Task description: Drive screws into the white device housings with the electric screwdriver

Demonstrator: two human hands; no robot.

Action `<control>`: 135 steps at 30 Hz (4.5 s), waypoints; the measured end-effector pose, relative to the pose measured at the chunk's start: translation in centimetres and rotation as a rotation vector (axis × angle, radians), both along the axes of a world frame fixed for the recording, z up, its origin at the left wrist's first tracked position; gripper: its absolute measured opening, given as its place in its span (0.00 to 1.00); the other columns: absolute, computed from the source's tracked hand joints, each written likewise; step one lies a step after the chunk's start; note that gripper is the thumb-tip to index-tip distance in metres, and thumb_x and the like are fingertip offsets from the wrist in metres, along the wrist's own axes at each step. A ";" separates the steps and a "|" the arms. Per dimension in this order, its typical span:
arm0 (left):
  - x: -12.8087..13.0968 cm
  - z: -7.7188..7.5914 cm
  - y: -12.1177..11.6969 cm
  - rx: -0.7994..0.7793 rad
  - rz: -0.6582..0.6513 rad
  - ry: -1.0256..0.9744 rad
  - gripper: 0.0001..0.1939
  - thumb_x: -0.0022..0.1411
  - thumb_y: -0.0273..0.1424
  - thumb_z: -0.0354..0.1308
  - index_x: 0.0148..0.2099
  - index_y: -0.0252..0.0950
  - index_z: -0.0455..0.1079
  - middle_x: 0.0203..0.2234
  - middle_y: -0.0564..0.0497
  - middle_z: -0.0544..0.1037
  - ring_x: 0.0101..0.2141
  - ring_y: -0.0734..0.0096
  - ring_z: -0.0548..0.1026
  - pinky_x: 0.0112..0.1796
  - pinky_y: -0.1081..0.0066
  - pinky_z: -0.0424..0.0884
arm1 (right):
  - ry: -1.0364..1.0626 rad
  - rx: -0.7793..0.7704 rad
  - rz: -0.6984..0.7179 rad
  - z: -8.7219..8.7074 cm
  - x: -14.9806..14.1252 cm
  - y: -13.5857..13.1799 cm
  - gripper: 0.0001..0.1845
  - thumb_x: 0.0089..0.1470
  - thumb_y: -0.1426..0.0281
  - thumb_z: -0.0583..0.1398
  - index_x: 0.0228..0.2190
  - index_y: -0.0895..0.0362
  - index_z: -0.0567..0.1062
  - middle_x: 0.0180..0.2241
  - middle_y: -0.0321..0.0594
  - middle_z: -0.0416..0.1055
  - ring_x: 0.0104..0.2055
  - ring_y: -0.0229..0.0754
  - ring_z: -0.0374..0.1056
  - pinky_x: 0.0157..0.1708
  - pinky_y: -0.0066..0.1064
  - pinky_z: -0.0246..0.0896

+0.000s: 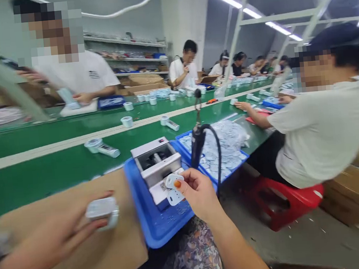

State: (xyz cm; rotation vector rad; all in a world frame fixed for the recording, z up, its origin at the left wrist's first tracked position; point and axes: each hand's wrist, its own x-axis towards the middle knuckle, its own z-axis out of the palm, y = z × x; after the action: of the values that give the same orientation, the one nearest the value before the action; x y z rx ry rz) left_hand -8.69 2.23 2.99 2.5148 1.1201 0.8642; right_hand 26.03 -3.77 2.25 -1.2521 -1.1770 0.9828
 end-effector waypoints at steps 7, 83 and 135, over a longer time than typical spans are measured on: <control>4.1 -2.7 -4.7 -0.226 -0.006 -0.259 0.14 0.77 0.39 0.53 0.59 0.40 0.69 0.50 0.44 0.82 0.47 0.58 0.81 0.49 0.64 0.77 | 0.029 0.244 0.023 0.2 -10.2 1.1 0.09 0.62 0.61 0.67 0.36 0.54 0.78 0.28 0.35 0.77 0.26 0.35 0.70 0.27 0.27 0.69; -7.6 -5.1 20.7 0.002 0.282 0.701 0.18 0.74 0.37 0.64 0.62 0.37 0.74 0.62 0.41 0.76 0.58 0.52 0.78 0.57 0.47 0.78 | -0.940 1.041 0.027 -7.7 -15.2 1.4 0.18 0.65 0.80 0.53 0.25 0.53 0.70 0.23 0.41 0.76 0.21 0.43 0.64 0.22 0.39 0.51; 4.4 -6.0 -4.6 -0.295 -0.048 -0.587 0.42 0.71 0.60 0.56 0.77 0.44 0.60 0.59 0.40 0.78 0.53 0.48 0.79 0.56 0.53 0.76 | -0.046 -0.280 0.389 0.1 -12.2 1.3 0.17 0.56 0.56 0.67 0.36 0.53 0.69 0.21 0.25 0.66 0.22 0.33 0.60 0.23 0.25 0.55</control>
State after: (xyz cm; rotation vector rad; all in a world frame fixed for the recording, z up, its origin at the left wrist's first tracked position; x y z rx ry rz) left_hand -4.25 -2.38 -2.97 1.8601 0.9006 1.2135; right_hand 13.82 -2.45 2.39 -1.2918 -1.3853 1.4526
